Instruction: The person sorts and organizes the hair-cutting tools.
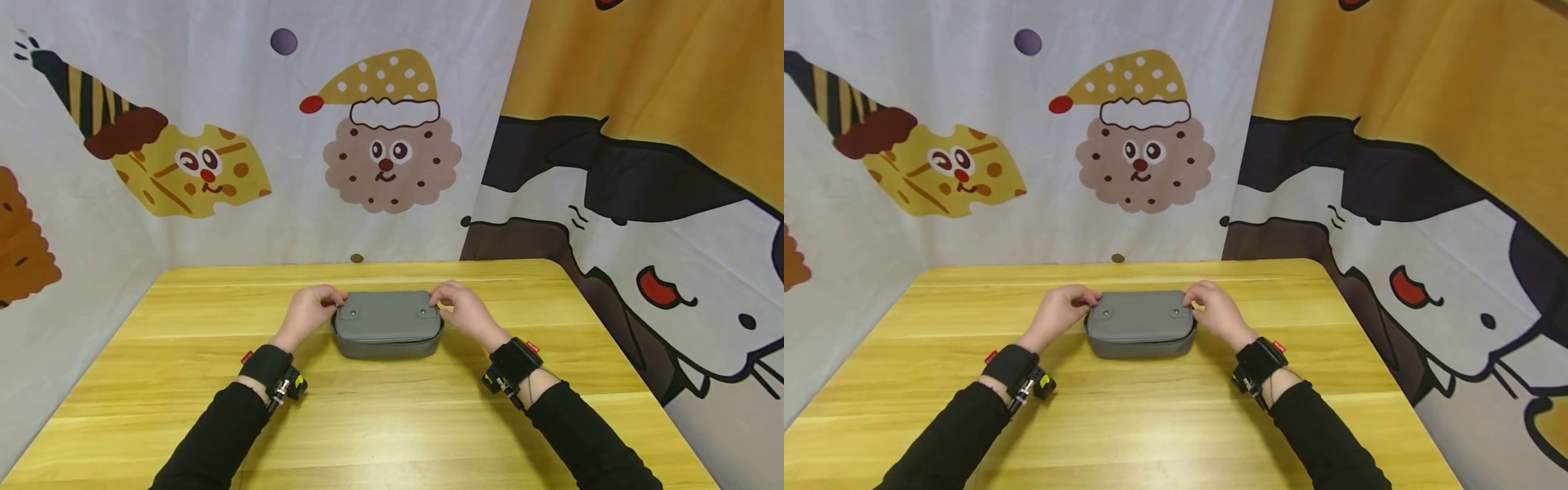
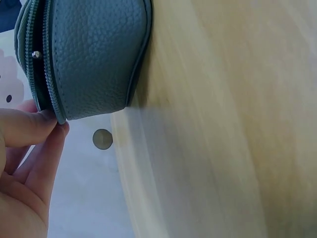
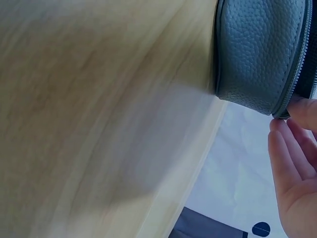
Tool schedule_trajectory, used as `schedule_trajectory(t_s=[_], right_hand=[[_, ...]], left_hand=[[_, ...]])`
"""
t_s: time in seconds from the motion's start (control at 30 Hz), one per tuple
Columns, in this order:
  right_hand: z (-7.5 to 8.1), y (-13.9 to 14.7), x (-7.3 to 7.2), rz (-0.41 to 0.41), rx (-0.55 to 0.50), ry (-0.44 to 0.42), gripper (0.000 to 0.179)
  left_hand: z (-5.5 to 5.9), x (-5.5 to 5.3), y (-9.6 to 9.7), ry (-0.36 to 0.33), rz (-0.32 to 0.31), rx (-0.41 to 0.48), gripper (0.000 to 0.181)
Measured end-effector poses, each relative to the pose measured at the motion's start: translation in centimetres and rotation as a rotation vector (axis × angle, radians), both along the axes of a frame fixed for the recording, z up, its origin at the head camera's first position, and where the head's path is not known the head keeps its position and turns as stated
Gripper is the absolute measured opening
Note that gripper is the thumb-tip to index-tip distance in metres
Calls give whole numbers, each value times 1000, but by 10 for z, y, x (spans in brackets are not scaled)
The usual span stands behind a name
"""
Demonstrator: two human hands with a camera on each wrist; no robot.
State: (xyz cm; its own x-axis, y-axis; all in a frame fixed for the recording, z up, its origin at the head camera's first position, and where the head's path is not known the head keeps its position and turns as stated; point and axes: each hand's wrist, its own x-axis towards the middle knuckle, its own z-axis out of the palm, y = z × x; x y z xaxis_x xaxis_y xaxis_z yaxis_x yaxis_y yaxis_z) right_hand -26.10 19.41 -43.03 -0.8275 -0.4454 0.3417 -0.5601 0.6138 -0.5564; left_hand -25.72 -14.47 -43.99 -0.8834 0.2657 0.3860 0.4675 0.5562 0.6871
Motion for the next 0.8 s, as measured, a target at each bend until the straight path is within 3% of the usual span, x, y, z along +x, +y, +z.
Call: schedule_trajectory(t_s=[0.57, 0.8], right_hand=[[0, 1, 1, -6, 131, 58, 27], [2, 3, 3, 19, 108, 28, 23]], left_hand=[[4, 3, 0, 121, -48, -206, 24], [11, 9, 2, 107, -45, -285, 23]])
